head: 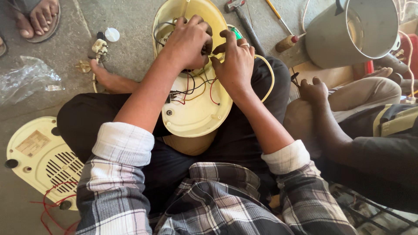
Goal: The person sits on the floor repairing a small kitchen appliance base, unscrewing and lifting out the motor assembly, disconnecting its wires, and repositioning the parts while handling the power cord and screws. Other people nearby work on similar appliance housings.
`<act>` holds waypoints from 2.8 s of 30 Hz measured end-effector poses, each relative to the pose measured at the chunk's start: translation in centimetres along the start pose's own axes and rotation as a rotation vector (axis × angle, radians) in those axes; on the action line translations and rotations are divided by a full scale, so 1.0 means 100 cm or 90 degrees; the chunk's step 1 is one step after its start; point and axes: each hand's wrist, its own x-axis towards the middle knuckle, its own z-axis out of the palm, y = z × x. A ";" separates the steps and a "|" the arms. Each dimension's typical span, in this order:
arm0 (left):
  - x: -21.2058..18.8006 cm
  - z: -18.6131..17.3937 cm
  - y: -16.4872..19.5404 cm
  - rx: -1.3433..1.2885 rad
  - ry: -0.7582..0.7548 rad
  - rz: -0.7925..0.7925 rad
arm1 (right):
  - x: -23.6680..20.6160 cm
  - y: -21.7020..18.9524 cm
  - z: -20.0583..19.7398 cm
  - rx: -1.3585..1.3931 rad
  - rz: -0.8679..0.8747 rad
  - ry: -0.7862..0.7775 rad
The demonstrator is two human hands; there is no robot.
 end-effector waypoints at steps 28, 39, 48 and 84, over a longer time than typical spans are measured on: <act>-0.017 0.001 -0.025 -0.124 0.048 -0.050 | 0.012 0.001 0.017 -0.045 -0.034 -0.037; -0.014 0.005 -0.018 -0.083 0.053 -0.023 | 0.011 -0.011 0.014 -0.155 -0.142 0.064; -0.012 0.006 -0.021 -0.101 0.062 -0.024 | 0.009 -0.002 0.012 -0.069 -0.161 -0.038; -0.002 0.020 -0.019 -0.089 0.023 -0.060 | 0.016 0.007 0.016 -0.063 -0.120 -0.065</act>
